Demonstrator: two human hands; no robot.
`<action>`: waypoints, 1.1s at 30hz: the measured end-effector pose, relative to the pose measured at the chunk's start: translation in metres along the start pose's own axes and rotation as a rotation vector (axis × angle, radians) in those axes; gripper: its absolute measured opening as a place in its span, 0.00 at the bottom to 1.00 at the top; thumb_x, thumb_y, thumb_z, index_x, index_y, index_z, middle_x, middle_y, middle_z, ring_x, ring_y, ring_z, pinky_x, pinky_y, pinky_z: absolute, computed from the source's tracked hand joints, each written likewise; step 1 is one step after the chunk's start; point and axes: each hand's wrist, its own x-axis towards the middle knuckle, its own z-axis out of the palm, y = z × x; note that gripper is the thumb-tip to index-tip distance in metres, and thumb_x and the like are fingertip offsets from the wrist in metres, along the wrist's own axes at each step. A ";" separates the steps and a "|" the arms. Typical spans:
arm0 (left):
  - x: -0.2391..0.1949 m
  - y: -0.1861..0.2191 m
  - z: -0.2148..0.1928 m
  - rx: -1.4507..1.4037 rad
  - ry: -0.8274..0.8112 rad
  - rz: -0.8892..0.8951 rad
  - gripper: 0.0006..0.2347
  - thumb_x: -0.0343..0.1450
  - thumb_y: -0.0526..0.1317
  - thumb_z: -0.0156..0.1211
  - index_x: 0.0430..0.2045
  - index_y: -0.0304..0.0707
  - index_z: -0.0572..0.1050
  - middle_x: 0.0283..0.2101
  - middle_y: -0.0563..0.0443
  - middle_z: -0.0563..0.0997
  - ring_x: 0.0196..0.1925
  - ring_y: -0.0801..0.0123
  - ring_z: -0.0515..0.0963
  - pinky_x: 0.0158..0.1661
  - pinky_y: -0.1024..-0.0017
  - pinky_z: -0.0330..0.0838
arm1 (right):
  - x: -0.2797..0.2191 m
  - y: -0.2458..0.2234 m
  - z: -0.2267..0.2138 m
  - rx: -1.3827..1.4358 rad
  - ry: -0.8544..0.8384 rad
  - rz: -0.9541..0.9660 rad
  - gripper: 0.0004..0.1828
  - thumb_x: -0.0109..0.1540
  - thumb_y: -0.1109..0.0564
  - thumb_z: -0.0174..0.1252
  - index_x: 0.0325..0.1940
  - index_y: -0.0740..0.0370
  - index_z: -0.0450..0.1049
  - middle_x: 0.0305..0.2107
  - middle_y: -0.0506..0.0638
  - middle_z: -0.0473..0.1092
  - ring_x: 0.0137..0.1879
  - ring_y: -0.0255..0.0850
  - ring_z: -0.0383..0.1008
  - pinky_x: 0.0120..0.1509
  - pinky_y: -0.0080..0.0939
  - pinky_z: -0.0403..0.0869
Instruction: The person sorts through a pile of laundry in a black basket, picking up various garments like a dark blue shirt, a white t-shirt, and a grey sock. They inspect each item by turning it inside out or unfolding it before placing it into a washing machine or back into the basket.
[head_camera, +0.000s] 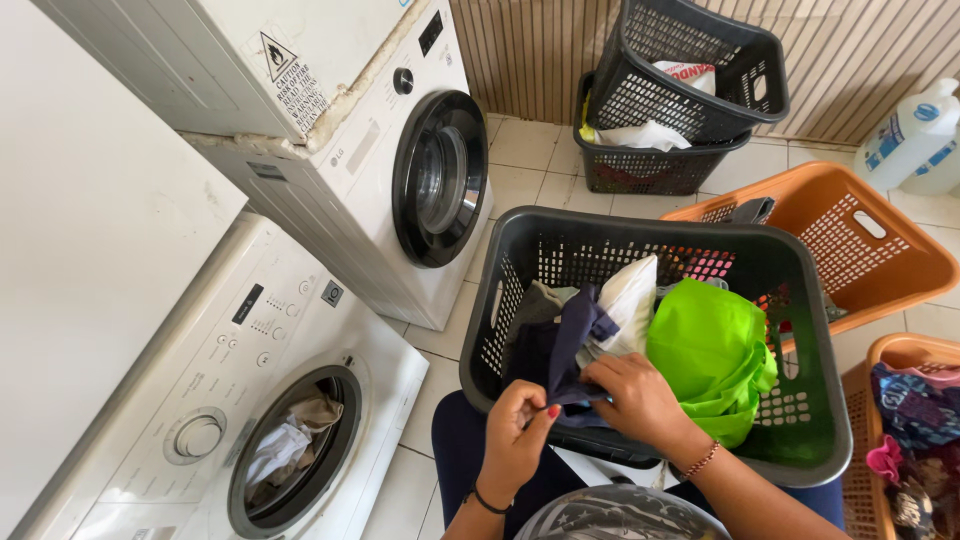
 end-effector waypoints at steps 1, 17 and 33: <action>0.000 -0.002 -0.006 -0.074 0.026 0.052 0.07 0.72 0.24 0.59 0.33 0.31 0.68 0.36 0.51 0.69 0.35 0.78 0.67 0.39 0.80 0.66 | 0.002 0.008 0.006 -0.024 -0.008 0.014 0.17 0.45 0.61 0.65 0.38 0.55 0.75 0.31 0.50 0.74 0.38 0.52 0.76 0.47 0.52 0.73; 0.000 0.016 -0.096 0.089 0.449 0.283 0.07 0.72 0.26 0.60 0.34 0.33 0.68 0.37 0.51 0.70 0.33 0.80 0.65 0.35 0.82 0.62 | 0.017 0.071 -0.083 0.200 0.411 0.324 0.21 0.56 0.69 0.54 0.51 0.58 0.76 0.36 0.51 0.75 0.41 0.40 0.78 0.45 0.38 0.76; 0.021 0.043 -0.076 0.264 0.335 0.019 0.09 0.67 0.27 0.65 0.40 0.30 0.79 0.24 0.60 0.66 0.25 0.81 0.62 0.26 0.80 0.57 | -0.012 0.118 -0.089 1.092 0.119 0.463 0.08 0.57 0.67 0.58 0.40 0.64 0.72 0.28 0.46 0.73 0.36 0.34 0.72 0.40 0.35 0.70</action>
